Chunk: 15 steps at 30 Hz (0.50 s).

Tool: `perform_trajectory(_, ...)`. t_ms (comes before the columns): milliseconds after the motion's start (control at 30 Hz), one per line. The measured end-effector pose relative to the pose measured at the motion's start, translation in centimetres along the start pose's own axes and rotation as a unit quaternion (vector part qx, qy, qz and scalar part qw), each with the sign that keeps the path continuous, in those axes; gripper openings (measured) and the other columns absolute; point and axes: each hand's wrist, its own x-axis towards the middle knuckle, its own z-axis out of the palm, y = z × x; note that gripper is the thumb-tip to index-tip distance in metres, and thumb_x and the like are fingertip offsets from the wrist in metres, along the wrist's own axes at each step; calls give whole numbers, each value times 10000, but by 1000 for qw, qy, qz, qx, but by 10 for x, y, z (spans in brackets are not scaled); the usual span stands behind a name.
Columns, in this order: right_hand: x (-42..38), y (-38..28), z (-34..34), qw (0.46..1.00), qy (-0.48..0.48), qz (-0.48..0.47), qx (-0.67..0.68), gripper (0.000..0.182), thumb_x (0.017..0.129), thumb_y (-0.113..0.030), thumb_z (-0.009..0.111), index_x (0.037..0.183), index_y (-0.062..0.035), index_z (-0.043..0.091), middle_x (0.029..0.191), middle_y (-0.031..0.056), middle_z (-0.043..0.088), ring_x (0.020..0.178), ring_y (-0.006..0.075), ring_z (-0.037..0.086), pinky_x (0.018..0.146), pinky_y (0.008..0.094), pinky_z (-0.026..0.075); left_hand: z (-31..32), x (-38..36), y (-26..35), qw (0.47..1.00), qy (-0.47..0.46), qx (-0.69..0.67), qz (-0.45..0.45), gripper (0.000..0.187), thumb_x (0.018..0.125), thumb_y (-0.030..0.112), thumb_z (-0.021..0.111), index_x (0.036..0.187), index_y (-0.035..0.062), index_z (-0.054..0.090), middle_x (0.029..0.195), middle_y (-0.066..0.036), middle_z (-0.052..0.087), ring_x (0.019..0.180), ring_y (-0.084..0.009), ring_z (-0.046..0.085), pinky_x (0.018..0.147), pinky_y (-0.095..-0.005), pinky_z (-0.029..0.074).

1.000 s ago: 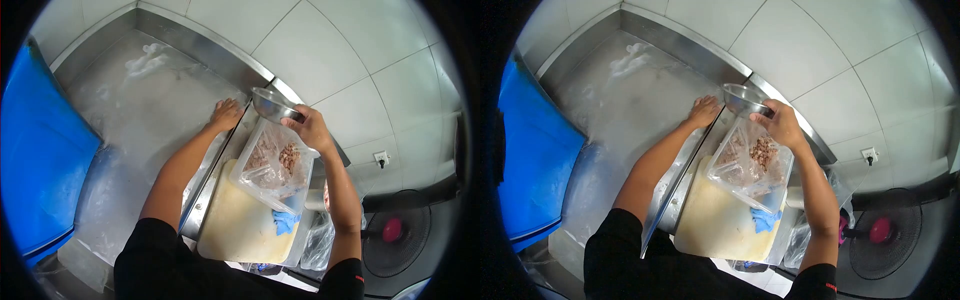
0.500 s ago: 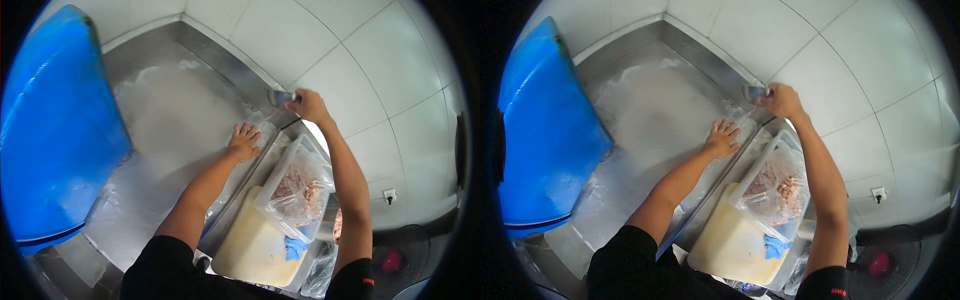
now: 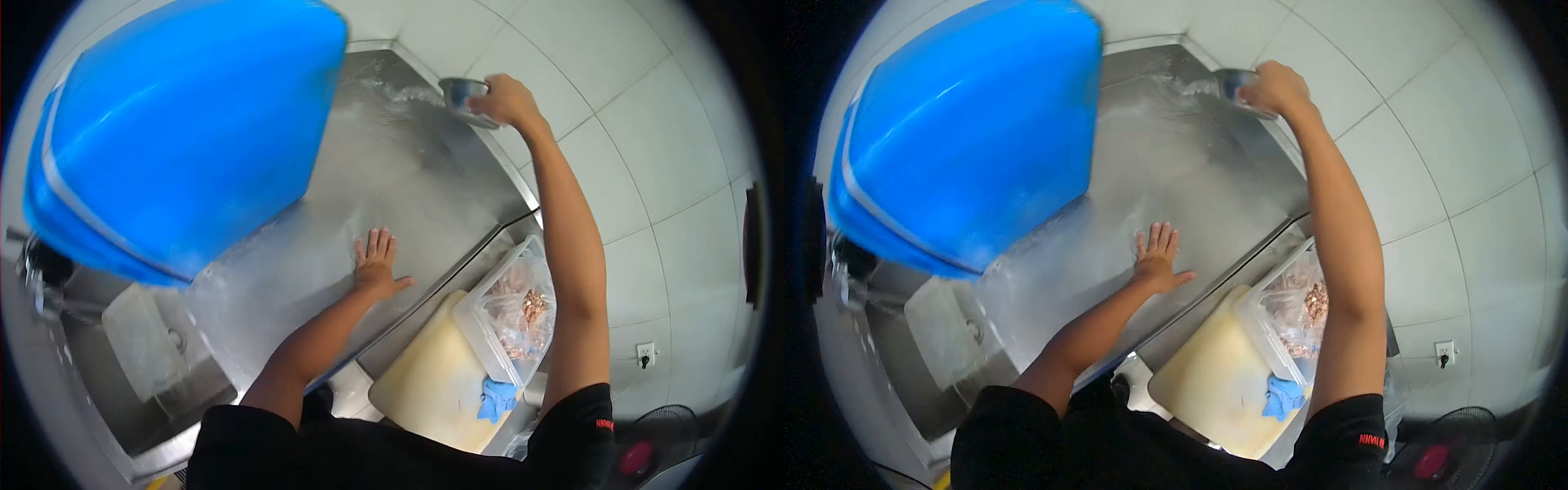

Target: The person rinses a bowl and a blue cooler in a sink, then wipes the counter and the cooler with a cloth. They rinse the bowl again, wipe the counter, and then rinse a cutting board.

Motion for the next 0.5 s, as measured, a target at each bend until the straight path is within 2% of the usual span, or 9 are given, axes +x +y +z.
perform_trajectory(67, -28, -6, -3, 998, -50, -45, 18, 427, 669, -383, 707, 867, -7, 659, 812, 167, 653, 781, 312, 625, 696, 381, 475, -5, -44, -11, 999, 11, -9, -36, 1038, 731, 681, 497, 1423, 23, 89, 1491, -165, -8, 1369, -324, -105, 1066, -539, -56)
perform_trajectory(133, -66, -16, -2, 987, -77, -98, 100, 385, 673, -364, 733, 753, -1, 633, 630, 118, 593, 601, 209, 565, 577, 364, 433, -1, -93, -38, 994, 25, -17, -109, 1048, 727, 675, 508, 1421, 15, 83, 1487, -181, -11, 1366, -338, -106, 1062, -554, -42)
perform_trajectory(167, -86, -26, -5, 981, -91, -133, 112, 295, 711, -276, 724, 766, -8, 614, 611, 45, 550, 588, 132, 491, 542, 318, 393, 13, -110, -54, 992, 61, -60, -97, 1058, 722, 679, 508, 1421, 13, 74, 1485, -189, -14, 1365, -346, -102, 1053, -574, -23)
perform_trajectory(200, -102, -35, -3, 965, -119, -170, 163, 257, 737, -239, 709, 783, -9, 602, 604, 25, 530, 563, 120, 456, 525, 305, 376, 17, -133, -69, 986, 104, -99, -88, 1069, 717, 682, 509, 1420, 11, 64, 1483, -196, -16, 1364, -353, -99, 1045, -595, -4)
perform_trajectory(233, -124, -51, -10, 946, -144, -199, 211, 230, 755, -213, 696, 772, -14, 584, 602, 2, 502, 545, 106, 424, 510, 296, 356, 2, -157, -76, 986, 71, -64, -139, 1081, 710, 691, 504, 1422, 16, 50, 1485, -191, -22, 1365, -353, -97, 1027, -623, 1)
perform_trajectory(300, -164, -87, -19, 941, -161, -166, 248, 306, 729, -232, 734, 861, 16, 613, 672, 31, 561, 611, 123, 468, 571, 300, 385, -33, -213, -90, 974, 44, -34, -220, 1093, 703, 701, 499, 1424, 21, 36, 1487, -185, -28, 1365, -354, -95, 1010, -652, 5)
perform_trajectory(367, -194, -124, -27, 914, -203, -215, 278, 319, 731, -244, 728, 873, 17, 611, 689, 35, 563, 626, 126, 468, 583, 297, 385, -56, -258, -101, 957, -19, 9, -291, 1078, 719, 707, 470, 1427, 38, 8, 1493, -159, -45, 1366, -354, -85, 986, -684, -8)
perform_trajectory(400, -208, -126, -29, 894, -235, -230, 304, 333, 733, -256, 723, 884, 18, 608, 707, 39, 566, 641, 130, 469, 595, 295, 384, -60, -271, -103, 954, -17, 18, -299, 1078, 719, 707, 470, 1427, 38, 8, 1493, -159, -45, 1366, -354, -85, 986, -684, -8)
perform_trajectory(500, -242, -182, -39, 881, -212, -320, 277, 354, 737, -289, 707, 875, 19, 600, 706, 50, 560, 645, 138, 474, 595, 305, 387, -75, -327, -142, 922, -2, 37, -385, 987, 771, 683, 421, 1433, 65, 29, 1499, -131, -39, 1368, -355, -65, 968, -708, -16)
